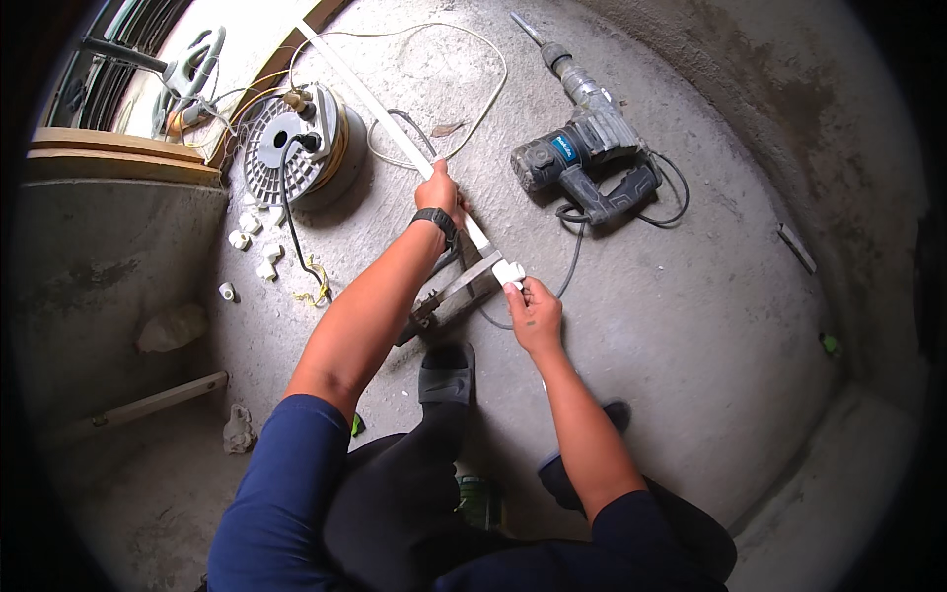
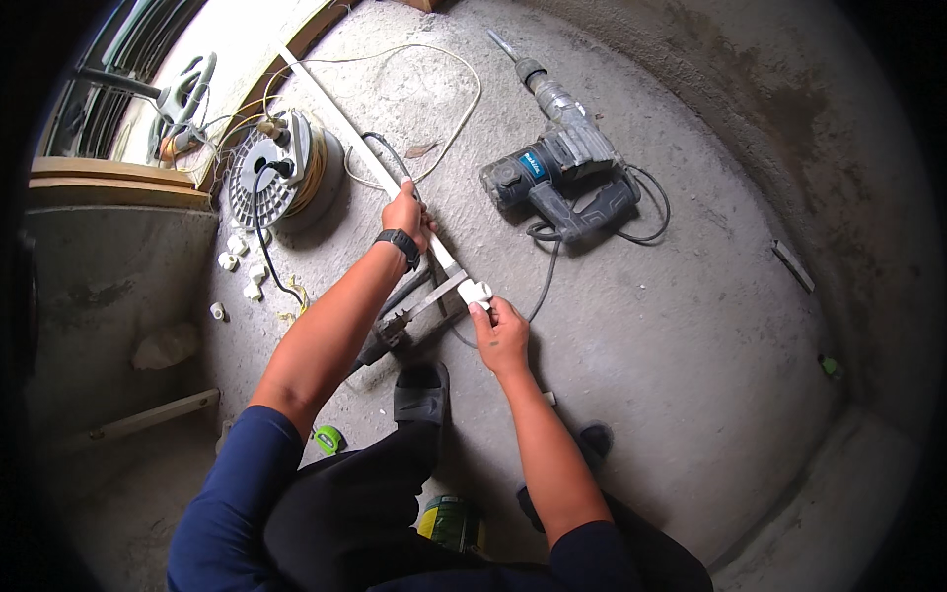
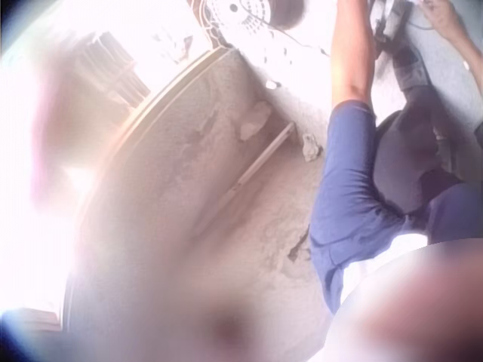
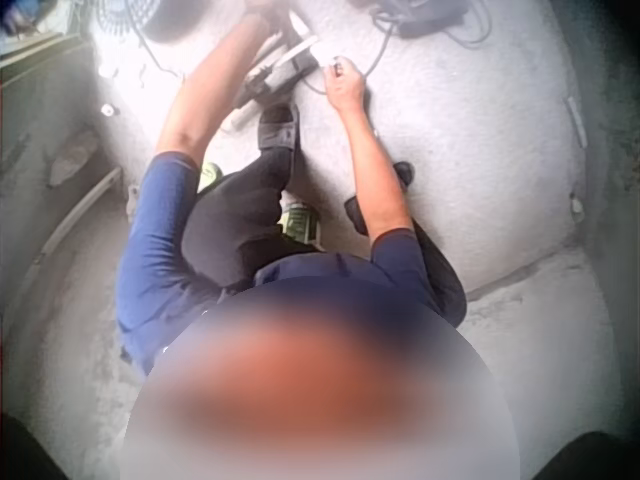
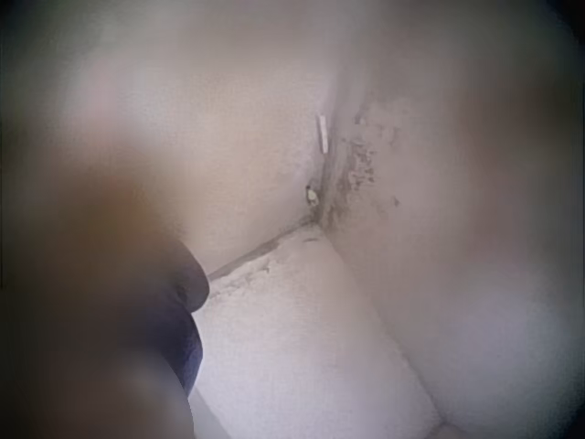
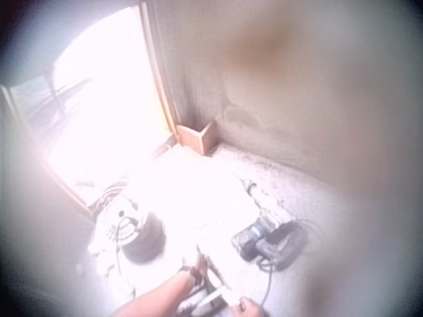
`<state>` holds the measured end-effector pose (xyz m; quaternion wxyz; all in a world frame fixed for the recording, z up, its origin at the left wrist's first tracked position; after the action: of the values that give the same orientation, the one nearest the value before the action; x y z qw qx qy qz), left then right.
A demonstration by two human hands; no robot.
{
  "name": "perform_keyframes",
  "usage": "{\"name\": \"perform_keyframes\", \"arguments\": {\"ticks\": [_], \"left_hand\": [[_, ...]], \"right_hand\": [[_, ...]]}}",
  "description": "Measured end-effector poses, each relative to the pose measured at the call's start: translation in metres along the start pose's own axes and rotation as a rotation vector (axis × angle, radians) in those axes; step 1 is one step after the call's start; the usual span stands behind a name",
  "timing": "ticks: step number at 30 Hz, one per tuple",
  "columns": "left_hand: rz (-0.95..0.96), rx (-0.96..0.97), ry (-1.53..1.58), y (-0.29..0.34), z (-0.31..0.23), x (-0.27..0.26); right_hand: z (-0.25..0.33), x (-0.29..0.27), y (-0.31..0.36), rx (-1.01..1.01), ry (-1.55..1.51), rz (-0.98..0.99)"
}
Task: The person assembles white PVC pipes and fittings on the floor, measures and cuts a pipe with a pipe cutter, then inserts the assembly into a wall opening and marks the wall with a pencil.
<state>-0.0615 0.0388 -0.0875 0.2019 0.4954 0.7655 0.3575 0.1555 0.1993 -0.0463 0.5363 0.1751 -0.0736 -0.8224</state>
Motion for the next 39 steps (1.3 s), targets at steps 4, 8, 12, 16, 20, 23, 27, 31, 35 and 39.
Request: {"name": "perform_keyframes", "arguments": {"ticks": [4, 8, 12, 16, 20, 23, 27, 31, 35, 39], "left_hand": [[0.098, -0.052, 0.097, 0.008, -0.001, 0.007], [0.287, -0.107, 0.138, 0.009, -0.002, 0.017], [0.372, -0.165, 0.205, 0.009, 0.000, 0.019], [0.386, -0.159, 0.227, 0.009, 0.000, 0.020], [0.404, -0.138, 0.169, 0.014, -0.003, 0.017], [0.393, -0.054, -0.156, 0.020, -0.009, -0.002], [0.338, 0.124, -0.523, 0.026, -0.022, -0.025], [0.513, -0.018, -0.507, 0.028, -0.012, -0.019], [0.632, -0.085, -0.283, 0.032, -0.006, -0.013], [0.646, -0.042, -0.297, 0.031, -0.005, -0.016]], "right_hand": [[-0.017, 0.006, -0.002, 0.132, -0.119, 0.108], [-0.027, 0.010, -0.006, 0.186, -0.202, 0.208], [-0.037, 0.014, -0.006, 0.294, -0.271, 0.282], [-0.037, 0.015, -0.005, 0.332, -0.345, 0.317], [-0.036, 0.014, -0.003, 0.333, -0.341, 0.317], [-0.037, 0.015, -0.001, 0.369, -0.372, 0.320], [-0.032, 0.012, 0.004, 0.333, -0.410, 0.231], [-0.006, 0.001, 0.013, 0.014, -0.247, -0.080], [0.007, -0.001, 0.017, -0.102, -0.132, -0.145], [0.023, -0.003, 0.019, -0.206, 0.141, -0.157]]}}
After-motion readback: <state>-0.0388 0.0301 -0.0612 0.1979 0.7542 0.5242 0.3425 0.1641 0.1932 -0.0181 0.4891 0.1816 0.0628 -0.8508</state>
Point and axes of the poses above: each hand's wrist, its own y-axis away from the middle knuckle, its own x-axis out of the palm, z = x × y, the point moved 9 cm from there along -y, towards the middle knuckle, and after that the axes turned 2 degrees about x, right-handed, at the moved point
